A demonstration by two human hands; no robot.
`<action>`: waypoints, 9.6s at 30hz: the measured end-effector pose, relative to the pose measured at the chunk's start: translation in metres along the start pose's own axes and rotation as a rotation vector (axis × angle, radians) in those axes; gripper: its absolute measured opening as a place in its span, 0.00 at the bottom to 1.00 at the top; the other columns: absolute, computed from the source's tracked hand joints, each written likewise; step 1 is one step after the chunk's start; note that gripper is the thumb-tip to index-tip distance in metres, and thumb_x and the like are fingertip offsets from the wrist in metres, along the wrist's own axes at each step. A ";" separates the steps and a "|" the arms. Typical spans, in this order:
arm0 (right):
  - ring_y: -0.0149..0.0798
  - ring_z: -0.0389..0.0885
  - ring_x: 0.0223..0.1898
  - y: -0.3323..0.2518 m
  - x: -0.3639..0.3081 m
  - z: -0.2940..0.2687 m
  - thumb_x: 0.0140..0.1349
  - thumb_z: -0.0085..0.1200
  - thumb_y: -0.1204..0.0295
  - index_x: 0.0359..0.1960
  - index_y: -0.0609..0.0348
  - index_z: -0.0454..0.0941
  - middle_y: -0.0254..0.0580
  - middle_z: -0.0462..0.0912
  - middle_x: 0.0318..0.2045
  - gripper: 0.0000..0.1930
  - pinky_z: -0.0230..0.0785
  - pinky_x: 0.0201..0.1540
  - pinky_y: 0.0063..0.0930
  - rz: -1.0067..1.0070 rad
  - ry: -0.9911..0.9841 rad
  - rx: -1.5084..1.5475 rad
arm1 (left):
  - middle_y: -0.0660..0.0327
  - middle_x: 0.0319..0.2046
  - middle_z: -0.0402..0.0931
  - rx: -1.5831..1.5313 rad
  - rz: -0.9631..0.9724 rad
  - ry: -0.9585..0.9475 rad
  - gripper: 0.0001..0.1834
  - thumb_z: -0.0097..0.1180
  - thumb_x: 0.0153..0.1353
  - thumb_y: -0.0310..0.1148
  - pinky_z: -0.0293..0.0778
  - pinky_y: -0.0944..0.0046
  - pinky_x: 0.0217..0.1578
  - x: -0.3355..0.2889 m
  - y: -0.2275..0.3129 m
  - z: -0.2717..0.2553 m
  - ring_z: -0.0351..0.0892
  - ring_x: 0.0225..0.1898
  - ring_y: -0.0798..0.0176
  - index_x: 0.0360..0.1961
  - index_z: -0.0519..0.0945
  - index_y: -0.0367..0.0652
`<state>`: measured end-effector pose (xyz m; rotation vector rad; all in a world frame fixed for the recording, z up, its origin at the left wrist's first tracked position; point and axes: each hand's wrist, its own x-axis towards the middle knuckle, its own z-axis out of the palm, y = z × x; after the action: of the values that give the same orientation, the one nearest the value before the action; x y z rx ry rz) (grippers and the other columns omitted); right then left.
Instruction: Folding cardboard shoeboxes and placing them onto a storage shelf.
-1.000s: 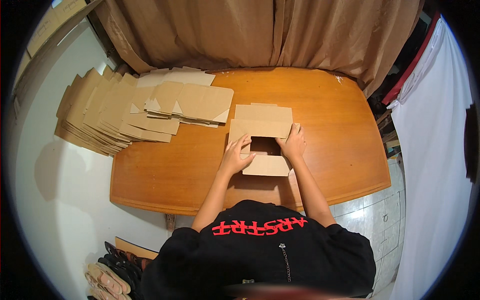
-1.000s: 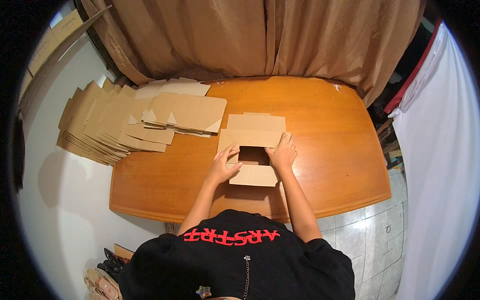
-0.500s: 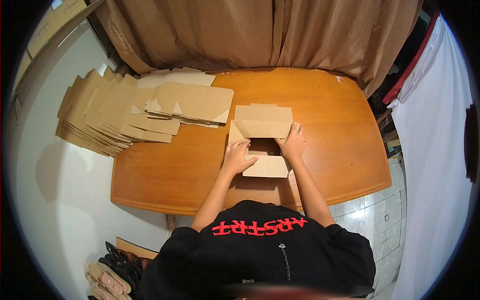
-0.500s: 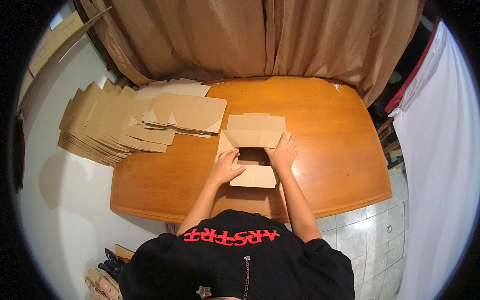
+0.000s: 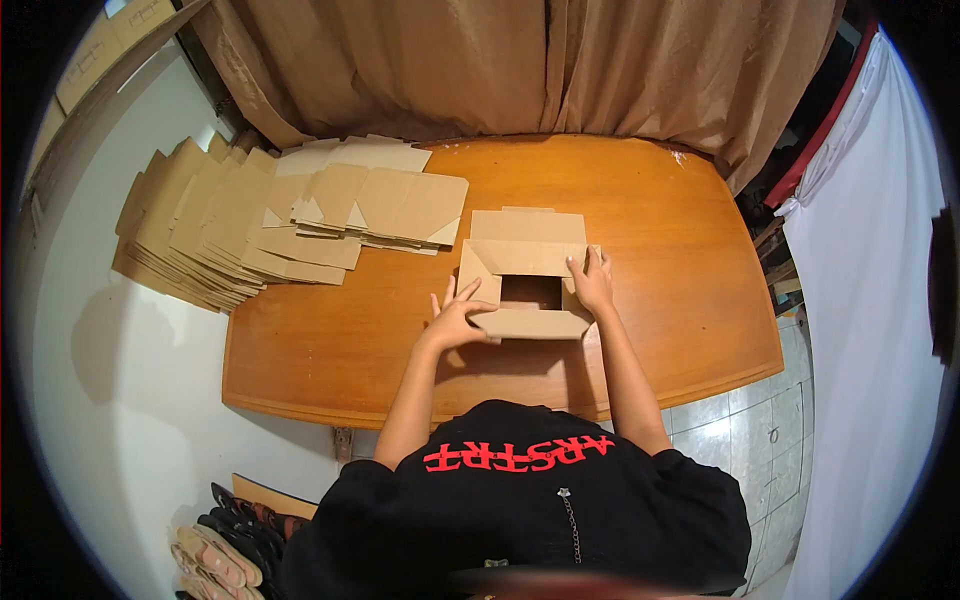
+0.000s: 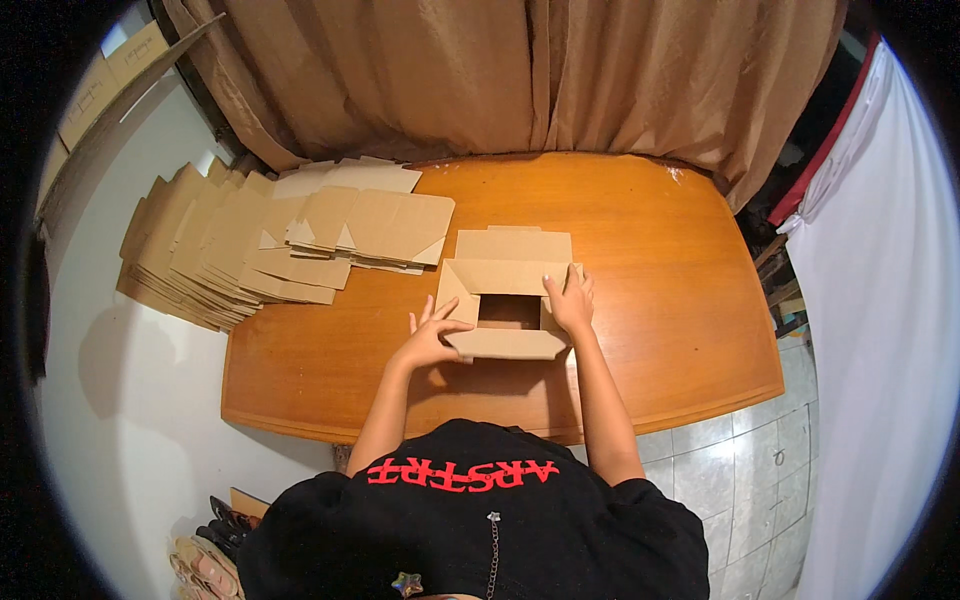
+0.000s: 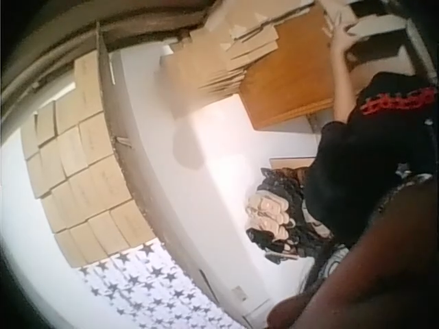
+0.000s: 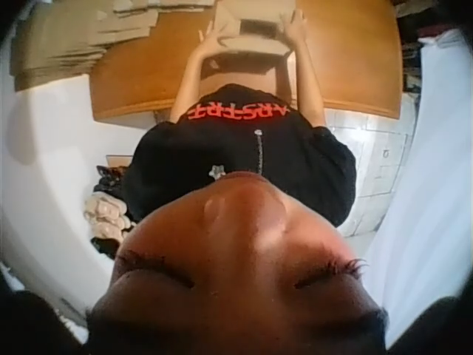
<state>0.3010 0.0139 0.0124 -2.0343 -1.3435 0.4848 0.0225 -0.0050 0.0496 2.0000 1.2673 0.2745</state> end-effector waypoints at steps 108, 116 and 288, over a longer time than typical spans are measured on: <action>0.58 0.63 0.56 0.003 -0.050 0.027 0.40 0.65 0.68 0.35 0.60 0.76 0.47 0.73 0.44 0.18 0.60 0.55 0.45 -0.566 0.375 0.134 | 0.55 0.57 0.55 -0.102 -0.179 0.872 0.26 0.62 0.47 0.45 0.44 0.39 0.56 0.041 -0.021 0.046 0.45 0.62 0.48 0.47 0.71 0.52; 0.58 0.63 0.55 0.000 -0.060 0.026 0.39 0.65 0.68 0.33 0.59 0.76 0.46 0.72 0.43 0.17 0.59 0.55 0.47 -0.592 0.358 0.111 | 0.52 0.59 0.51 -0.162 -0.190 0.923 0.24 0.61 0.49 0.45 0.48 0.43 0.56 0.046 -0.021 0.050 0.48 0.60 0.45 0.45 0.71 0.49; 0.30 0.74 0.24 -0.136 0.024 0.185 0.63 0.42 0.65 0.29 0.56 0.68 0.35 0.74 0.23 0.09 0.65 0.26 0.23 0.527 -0.636 1.025 | 0.60 0.45 0.73 -1.242 -0.505 0.430 0.18 0.41 0.63 0.45 0.68 0.61 0.39 0.091 -0.147 -0.066 0.75 0.41 0.60 0.49 0.66 0.46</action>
<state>0.1049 0.1299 -0.0271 -1.3241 -0.5557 1.7426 -0.0696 0.1377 -0.0226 0.5600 1.2921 0.9794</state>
